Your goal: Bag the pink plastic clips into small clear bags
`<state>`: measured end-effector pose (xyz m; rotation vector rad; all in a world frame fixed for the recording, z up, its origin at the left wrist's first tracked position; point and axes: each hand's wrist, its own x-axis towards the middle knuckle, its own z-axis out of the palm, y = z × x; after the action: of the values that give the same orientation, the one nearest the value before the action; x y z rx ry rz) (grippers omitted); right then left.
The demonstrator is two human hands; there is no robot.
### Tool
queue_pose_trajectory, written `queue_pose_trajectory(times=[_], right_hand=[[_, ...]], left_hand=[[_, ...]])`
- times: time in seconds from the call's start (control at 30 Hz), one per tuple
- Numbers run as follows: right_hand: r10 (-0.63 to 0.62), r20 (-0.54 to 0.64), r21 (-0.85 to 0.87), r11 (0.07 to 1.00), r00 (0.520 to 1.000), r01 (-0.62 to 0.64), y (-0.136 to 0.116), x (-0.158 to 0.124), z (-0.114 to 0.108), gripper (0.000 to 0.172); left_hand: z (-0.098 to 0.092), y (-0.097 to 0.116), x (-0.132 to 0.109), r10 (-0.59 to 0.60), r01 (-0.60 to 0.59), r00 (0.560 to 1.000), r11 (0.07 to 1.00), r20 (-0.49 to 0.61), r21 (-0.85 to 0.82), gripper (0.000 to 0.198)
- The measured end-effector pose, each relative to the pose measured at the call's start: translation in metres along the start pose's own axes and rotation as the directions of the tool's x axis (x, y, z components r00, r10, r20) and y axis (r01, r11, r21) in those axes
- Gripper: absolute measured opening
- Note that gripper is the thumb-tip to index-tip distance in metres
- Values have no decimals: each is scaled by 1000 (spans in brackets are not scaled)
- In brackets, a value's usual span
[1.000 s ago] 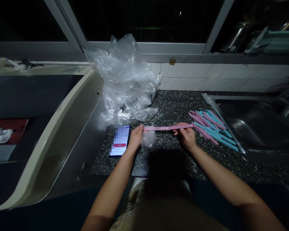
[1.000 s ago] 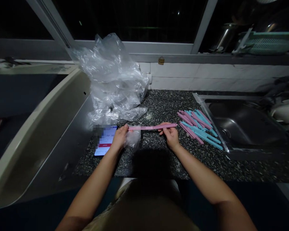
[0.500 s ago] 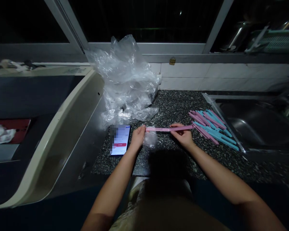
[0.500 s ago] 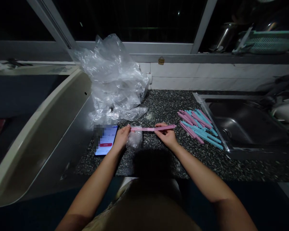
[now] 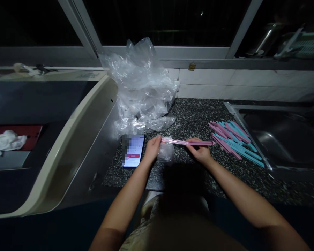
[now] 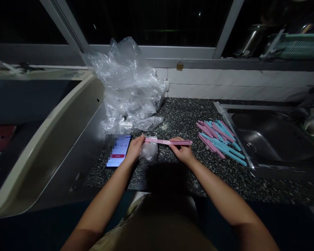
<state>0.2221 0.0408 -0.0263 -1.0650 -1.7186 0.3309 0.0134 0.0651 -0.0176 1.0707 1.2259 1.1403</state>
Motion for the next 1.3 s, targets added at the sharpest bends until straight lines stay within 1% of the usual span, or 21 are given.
queue_pose_trajectory(times=[0.07,0.17,0.23,0.27,0.33,0.37,0.47,0.53,0.6,0.7,0.77,0.9,0.97,1.07,1.17,1.23,1.3], right_hand=[[8,-31,-13,1000,999,-9,-1,1,-2,7],[34,-109,-26,999,993,-37,2,2,-7,9],[81,-163,-34,996,983,-88,7,4,-11,12],[114,-186,-37,992,976,-123,10,4,-12,14],[184,-212,-37,980,960,-196,15,6,-14,20],[211,-215,-37,974,953,-224,18,6,-14,22],[250,-195,-32,965,949,-261,21,7,-12,24],[254,-161,-21,965,954,-261,19,6,-9,23],[263,-113,3,965,958,-264,15,6,-5,23],[279,-41,59,959,959,-276,6,4,2,24],[287,-12,103,953,958,-285,0,3,4,24],[308,-40,170,940,951,-297,-7,0,3,23],[313,-53,188,936,948,-298,-8,0,2,23],[301,-51,188,939,952,-287,-8,-1,1,21],[290,-55,173,945,955,-277,-6,-2,2,17],[289,-60,169,946,956,-275,-4,-2,4,16],[289,-63,166,947,955,-275,-4,-3,5,16]], left_hand=[[-1,0,0,33,-33,999,999,2,15,40],[-3,1,-1,144,-145,989,983,14,113,24],[-4,1,-2,195,-199,980,960,41,197,16],[-4,1,-3,216,-223,975,948,56,229,15],[-5,1,-4,282,-297,955,920,97,255,18],[-4,1,-5,324,-346,938,904,124,251,21],[-4,2,-8,418,-459,883,864,213,207,40],[-4,2,-10,437,-487,862,855,256,180,54],[-3,3,-11,433,-488,855,858,285,161,63],[-2,3,-12,396,-458,856,879,332,130,71],[0,2,-12,362,-411,868,908,338,81,77],[3,2,-13,201,-193,920,979,335,-60,93],[4,3,-12,150,-105,935,983,320,-153,105],[6,7,-12,109,-30,957,958,268,-284,117],[7,9,-11,31,56,970,936,241,-347,114],[6,8,-10,-5,94,973,920,229,-381,102],[6,6,-9,-15,106,976,905,219,-412,83]])
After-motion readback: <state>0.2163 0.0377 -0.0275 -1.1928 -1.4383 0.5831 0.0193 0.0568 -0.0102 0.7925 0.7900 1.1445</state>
